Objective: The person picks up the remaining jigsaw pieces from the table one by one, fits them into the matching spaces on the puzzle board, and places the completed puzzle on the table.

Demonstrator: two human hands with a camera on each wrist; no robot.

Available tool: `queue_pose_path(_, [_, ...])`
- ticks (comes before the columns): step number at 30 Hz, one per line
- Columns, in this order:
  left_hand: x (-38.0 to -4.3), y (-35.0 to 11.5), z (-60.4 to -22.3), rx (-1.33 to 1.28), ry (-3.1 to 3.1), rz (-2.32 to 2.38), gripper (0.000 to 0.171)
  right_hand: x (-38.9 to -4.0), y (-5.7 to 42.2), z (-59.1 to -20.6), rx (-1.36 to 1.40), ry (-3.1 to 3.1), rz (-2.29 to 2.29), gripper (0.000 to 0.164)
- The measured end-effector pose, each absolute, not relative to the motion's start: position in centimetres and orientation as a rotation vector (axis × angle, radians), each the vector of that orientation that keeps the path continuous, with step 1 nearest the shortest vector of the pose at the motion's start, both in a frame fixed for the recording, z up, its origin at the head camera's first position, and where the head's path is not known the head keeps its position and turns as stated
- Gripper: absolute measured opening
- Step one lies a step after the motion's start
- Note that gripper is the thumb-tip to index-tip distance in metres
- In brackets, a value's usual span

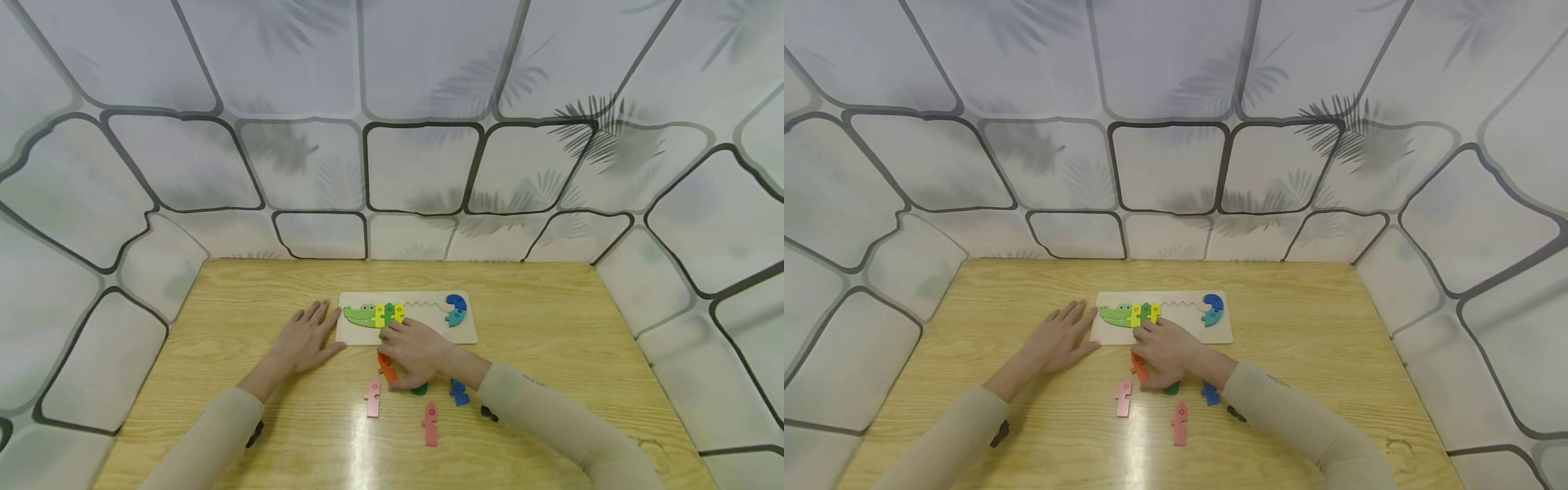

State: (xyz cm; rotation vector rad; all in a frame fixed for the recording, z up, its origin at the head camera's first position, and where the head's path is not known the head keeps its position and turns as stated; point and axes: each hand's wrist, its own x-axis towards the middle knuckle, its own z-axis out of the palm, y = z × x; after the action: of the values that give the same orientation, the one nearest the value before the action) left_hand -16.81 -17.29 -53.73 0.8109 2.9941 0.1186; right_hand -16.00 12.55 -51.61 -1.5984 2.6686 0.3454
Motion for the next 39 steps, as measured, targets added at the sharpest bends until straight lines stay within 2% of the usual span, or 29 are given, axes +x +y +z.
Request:
queue_pose_path(19, [-16.88,-17.24,-53.68,0.818,2.990,0.098,0.081,-16.15,12.85,-51.66,-1.604,2.693,0.303,0.075])
queue_pose_path(39, [-16.97,-17.41,-53.98,0.810,2.978,0.113,0.082,-16.16,13.50,-50.98,-1.540,2.698,0.257,0.078])
